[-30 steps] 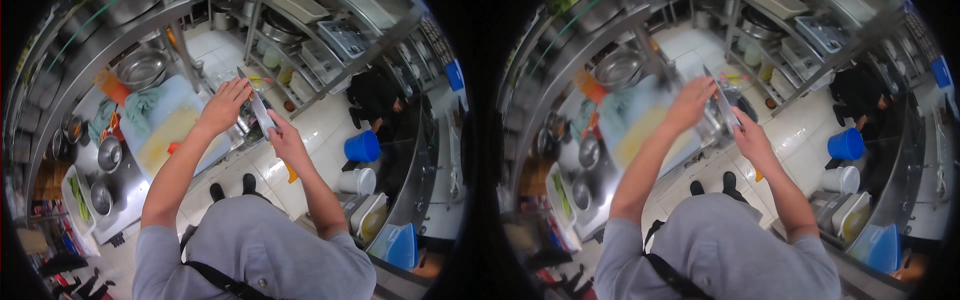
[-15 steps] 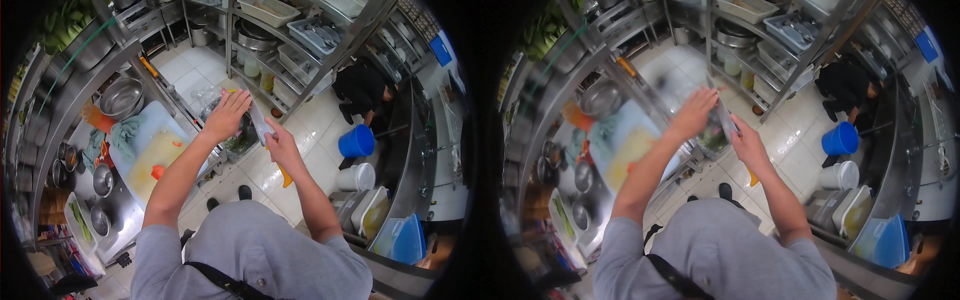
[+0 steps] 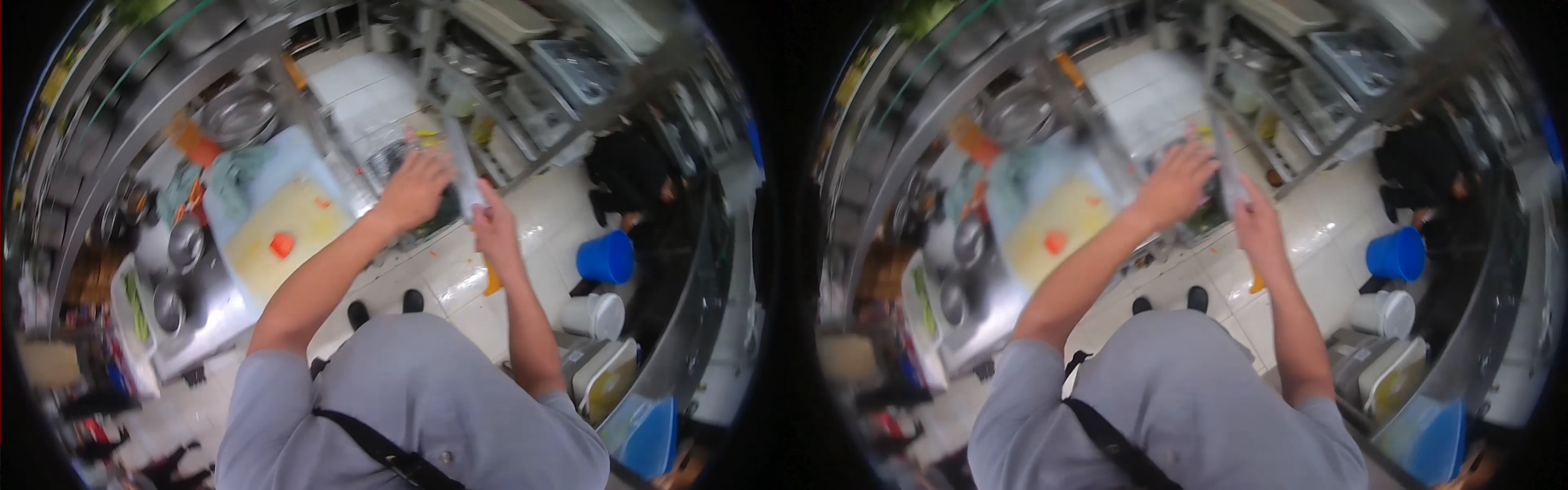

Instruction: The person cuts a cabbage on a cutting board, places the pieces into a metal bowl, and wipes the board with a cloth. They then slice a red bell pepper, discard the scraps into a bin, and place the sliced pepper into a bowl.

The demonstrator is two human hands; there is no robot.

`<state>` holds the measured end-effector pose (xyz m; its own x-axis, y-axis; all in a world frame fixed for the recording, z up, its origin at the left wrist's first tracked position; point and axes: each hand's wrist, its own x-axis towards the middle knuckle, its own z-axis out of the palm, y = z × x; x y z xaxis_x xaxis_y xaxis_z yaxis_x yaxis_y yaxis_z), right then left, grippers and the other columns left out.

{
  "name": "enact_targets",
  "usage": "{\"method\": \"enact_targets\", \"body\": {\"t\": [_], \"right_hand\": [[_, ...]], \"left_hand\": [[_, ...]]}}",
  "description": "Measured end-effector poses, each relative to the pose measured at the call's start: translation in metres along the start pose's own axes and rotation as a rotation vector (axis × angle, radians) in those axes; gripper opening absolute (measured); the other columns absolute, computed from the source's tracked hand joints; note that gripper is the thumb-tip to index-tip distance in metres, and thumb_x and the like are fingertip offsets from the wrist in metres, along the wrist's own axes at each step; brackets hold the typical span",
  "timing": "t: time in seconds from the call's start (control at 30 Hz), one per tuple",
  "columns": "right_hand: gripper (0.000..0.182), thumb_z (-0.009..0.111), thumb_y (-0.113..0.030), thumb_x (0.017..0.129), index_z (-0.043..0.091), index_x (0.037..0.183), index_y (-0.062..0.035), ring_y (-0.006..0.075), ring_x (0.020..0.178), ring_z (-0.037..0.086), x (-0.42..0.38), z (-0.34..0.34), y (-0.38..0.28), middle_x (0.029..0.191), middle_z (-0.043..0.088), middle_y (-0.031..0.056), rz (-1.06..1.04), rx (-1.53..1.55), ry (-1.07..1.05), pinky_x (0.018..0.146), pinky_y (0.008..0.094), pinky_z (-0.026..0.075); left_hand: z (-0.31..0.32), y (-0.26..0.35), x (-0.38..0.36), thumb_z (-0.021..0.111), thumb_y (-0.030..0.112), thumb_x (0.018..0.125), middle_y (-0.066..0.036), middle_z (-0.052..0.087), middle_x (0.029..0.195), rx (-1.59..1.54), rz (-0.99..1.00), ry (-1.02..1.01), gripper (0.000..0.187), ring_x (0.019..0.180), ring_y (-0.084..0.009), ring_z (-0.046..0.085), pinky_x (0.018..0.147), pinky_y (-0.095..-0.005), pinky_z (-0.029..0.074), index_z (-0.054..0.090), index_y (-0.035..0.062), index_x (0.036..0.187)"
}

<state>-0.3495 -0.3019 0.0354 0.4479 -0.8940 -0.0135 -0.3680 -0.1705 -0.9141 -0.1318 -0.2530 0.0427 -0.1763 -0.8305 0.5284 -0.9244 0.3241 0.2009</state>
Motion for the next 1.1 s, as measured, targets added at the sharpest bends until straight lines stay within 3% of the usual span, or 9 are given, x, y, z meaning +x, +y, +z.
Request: {"method": "enact_targets", "body": {"t": [0.13, 0.33, 0.57, 0.63, 0.73, 0.77, 0.83, 0.93, 1.1], "right_hand": [[0.052, 0.055, -0.006, 0.103, 0.05, 0.155, -0.0093, 0.0077, 0.05, 0.048, -0.019, 0.006, -0.013, 0.078, 0.061, 0.0044, 0.22, 0.11, -0.107, 0.041, 0.0275, 0.041], [0.053, 0.056, -0.004, 0.102, 0.05, 0.155, -0.0094, 0.0077, 0.05, 0.049, -0.052, 0.021, -0.013, 0.077, 0.06, 0.004, 0.294, 0.11, -0.323, 0.041, 0.0269, 0.042], [0.056, 0.058, -0.005, 0.102, 0.047, 0.157, -0.0095, 0.0065, 0.051, 0.05, -0.06, 0.078, -0.049, 0.086, 0.065, 0.0058, 0.27, 0.088, -0.547, 0.042, 0.0249, 0.044], [0.055, 0.058, -0.006, 0.103, 0.048, 0.157, -0.0104, 0.0058, 0.05, 0.049, -0.068, 0.091, -0.049, 0.081, 0.062, 0.0034, 0.267, 0.068, -0.604, 0.042, 0.0247, 0.044], [0.055, 0.058, -0.006, 0.103, 0.049, 0.157, -0.011, 0.0059, 0.05, 0.049, -0.084, 0.101, -0.057, 0.08, 0.06, 0.0029, 0.327, 0.07, -0.612, 0.042, 0.025, 0.044], [0.055, 0.058, -0.006, 0.103, 0.048, 0.157, -0.0096, 0.0066, 0.05, 0.05, -0.089, 0.104, -0.05, 0.08, 0.061, 0.0042, 0.336, 0.086, -0.585, 0.042, 0.0251, 0.044], [0.055, 0.057, -0.006, 0.103, 0.047, 0.157, -0.009, 0.0073, 0.05, 0.05, -0.097, 0.107, -0.034, 0.081, 0.062, 0.005, 0.345, 0.117, -0.52, 0.042, 0.0253, 0.044], [0.055, 0.056, -0.006, 0.103, 0.047, 0.157, -0.0081, 0.0086, 0.049, 0.05, -0.111, 0.103, -0.031, 0.082, 0.063, 0.0065, 0.399, 0.16, -0.401, 0.042, 0.0263, 0.045], [0.054, 0.055, -0.005, 0.103, 0.047, 0.157, -0.0084, 0.0094, 0.05, 0.05, -0.101, 0.083, -0.019, 0.084, 0.064, 0.0076, 0.441, 0.194, -0.308, 0.042, 0.0271, 0.045]], "left_hand": [[-0.038, 0.001, -0.077, 0.069, 0.007, 0.08, -0.016, 0.062, 0.137, -0.047, -0.043, -0.121, 0.043, 0.133, -0.0371, 0.055, 0.113, -0.0507, 0.043, 0.067, 0.0034, 0.123], [-0.131, -0.078, -0.214, 0.063, 0.005, 0.081, -0.011, 0.071, 0.114, 0.094, -0.528, -0.268, 0.032, 0.114, -0.0315, 0.064, 0.101, -0.0437, 0.051, 0.073, 0.0073, 0.111], [-0.141, -0.092, -0.238, 0.066, 0.012, 0.088, -0.012, 0.071, 0.112, 0.115, -0.616, -0.48, 0.022, 0.111, -0.0317, 0.065, 0.098, -0.0431, 0.052, 0.071, 0.0065, 0.108], [-0.141, -0.087, -0.235, 0.068, 0.016, 0.088, -0.013, 0.07, 0.116, 0.028, -0.971, -0.527, 0.023, 0.112, -0.0319, 0.065, 0.096, -0.0442, 0.053, 0.069, 0.006, 0.109], [-0.133, -0.08, -0.233, 0.069, 0.02, 0.089, -0.014, 0.069, 0.122, 0.006, -1.133, -0.412, 0.026, 0.114, -0.0328, 0.064, 0.095, -0.0458, 0.053, 0.068, 0.006, 0.111], [-0.123, -0.082, -0.23, 0.069, 0.02, 0.089, -0.014, 0.069, 0.122, -0.001, -1.116, -0.412, 0.026, 0.114, -0.0328, 0.064, 0.095, -0.0458, 0.053, 0.068, 0.006, 0.111], [-0.099, -0.085, -0.217, 0.065, 0.02, 0.092, -0.013, 0.069, 0.119, 0.152, -0.678, -0.046, 0.025, 0.114, -0.0328, 0.064, 0.096, -0.0455, 0.053, 0.068, 0.0069, 0.114], [-0.068, -0.106, -0.173, 0.061, 0.019, 0.094, -0.011, 0.069, 0.114, 0.237, -0.442, -0.31, 0.023, 0.114, -0.0315, 0.064, 0.098, -0.0446, 0.053, 0.069, 0.0076, 0.112], [-0.037, -0.131, -0.147, 0.058, 0.019, 0.096, -0.01, 0.069, 0.11, 0.199, -0.434, -0.434, 0.021, 0.113, -0.0307, 0.065, 0.098, -0.0447, 0.052, 0.071, 0.0073, 0.108]]}}
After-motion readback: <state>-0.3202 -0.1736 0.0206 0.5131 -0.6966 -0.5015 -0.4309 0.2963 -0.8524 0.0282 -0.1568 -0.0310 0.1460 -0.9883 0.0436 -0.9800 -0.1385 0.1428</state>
